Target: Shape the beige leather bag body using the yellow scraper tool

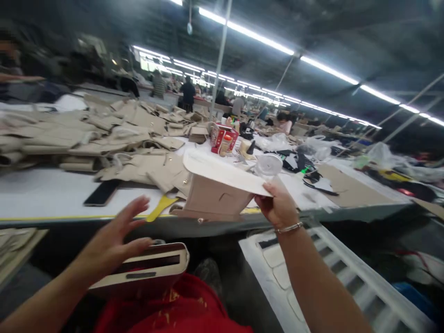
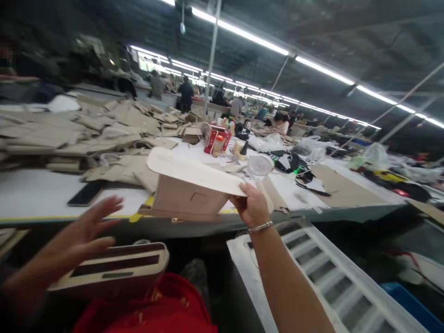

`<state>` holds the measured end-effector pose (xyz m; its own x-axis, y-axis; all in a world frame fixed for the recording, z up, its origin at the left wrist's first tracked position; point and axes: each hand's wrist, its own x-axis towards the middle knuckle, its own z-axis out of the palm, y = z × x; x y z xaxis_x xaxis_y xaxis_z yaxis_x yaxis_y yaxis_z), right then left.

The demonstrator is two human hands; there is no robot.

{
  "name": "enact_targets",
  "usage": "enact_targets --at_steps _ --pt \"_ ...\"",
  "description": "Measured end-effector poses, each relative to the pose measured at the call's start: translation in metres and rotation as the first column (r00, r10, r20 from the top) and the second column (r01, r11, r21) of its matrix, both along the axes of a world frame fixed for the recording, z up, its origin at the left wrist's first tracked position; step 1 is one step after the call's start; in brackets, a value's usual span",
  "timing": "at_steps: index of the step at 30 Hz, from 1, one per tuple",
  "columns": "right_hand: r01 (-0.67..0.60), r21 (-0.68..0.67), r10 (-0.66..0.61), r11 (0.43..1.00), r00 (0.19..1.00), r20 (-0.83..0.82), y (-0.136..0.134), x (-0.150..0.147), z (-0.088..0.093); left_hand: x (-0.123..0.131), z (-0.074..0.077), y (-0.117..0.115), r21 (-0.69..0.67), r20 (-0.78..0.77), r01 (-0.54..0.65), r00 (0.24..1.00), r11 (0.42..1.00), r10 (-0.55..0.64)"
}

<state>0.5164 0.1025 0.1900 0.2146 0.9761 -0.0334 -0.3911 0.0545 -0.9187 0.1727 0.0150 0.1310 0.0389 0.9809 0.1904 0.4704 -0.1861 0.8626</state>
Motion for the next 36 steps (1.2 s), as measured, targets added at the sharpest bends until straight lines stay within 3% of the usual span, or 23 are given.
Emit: enact_targets --at_steps 3,6,9,11,13,15,17,19,21,26,29,34,36 --pt "-0.177 -0.145 0.166 0.974 0.983 -0.083 -0.011 -0.068 -0.018 -0.002 0.011 0.003 0.015 0.283 0.162 0.946 0.987 -0.159" --pt "-0.383 -0.227 0.387 0.896 0.922 -0.029 -0.019 -0.097 -0.035 -0.012 0.010 0.011 0.070 0.339 0.049 0.938 0.996 -0.070" --pt "-0.508 -0.113 0.519 0.854 0.815 0.258 -0.021 -0.098 -0.039 -0.035 0.008 0.001 0.212 0.263 -0.025 0.964 0.977 -0.033" --pt "-0.522 0.027 0.417 0.853 0.710 0.568 -0.022 -0.098 -0.036 -0.050 0.012 -0.012 0.246 0.191 0.005 0.980 0.969 -0.054" --pt "-0.600 0.111 0.247 0.792 0.481 0.841 -0.028 -0.107 -0.033 -0.062 0.020 -0.025 0.258 0.134 0.047 0.987 0.965 -0.084" --pt "-0.714 0.121 0.060 0.689 0.223 0.973 -0.036 -0.126 -0.034 -0.070 0.028 -0.034 0.266 0.091 0.089 0.989 0.960 -0.117" --pt "-0.778 0.109 -0.091 0.619 0.068 0.994 -0.043 -0.147 -0.040 -0.076 0.032 -0.039 0.257 0.046 0.131 0.988 0.958 -0.147" --pt "-0.780 0.122 -0.177 0.613 0.014 0.984 -0.046 -0.166 -0.052 -0.082 0.032 -0.041 0.220 -0.009 0.148 0.989 0.964 -0.150" --pt "-0.752 0.143 -0.218 0.644 -0.002 0.976 -0.044 -0.177 -0.068 -0.089 0.027 -0.041 0.179 -0.057 0.137 0.990 0.974 -0.129" --pt "-0.716 0.083 -0.212 0.693 -0.092 0.973 -0.038 -0.187 -0.099 -0.102 0.002 -0.033 0.108 -0.078 0.091 0.994 0.990 -0.082" --pt "-0.711 0.030 -0.225 0.702 -0.181 0.957 -0.042 -0.184 -0.106 -0.104 -0.016 -0.027 0.049 -0.092 0.080 0.993 0.996 -0.075" --pt "-0.676 0.033 -0.364 0.736 -0.355 0.861 -0.050 -0.167 -0.107 -0.116 -0.042 -0.026 -0.026 -0.181 0.010 0.983 1.000 -0.014" --pt "-0.683 0.028 -0.396 0.730 -0.389 0.832 -0.052 -0.163 -0.108 -0.127 -0.053 -0.028 -0.008 -0.118 -0.051 0.992 0.999 0.050"
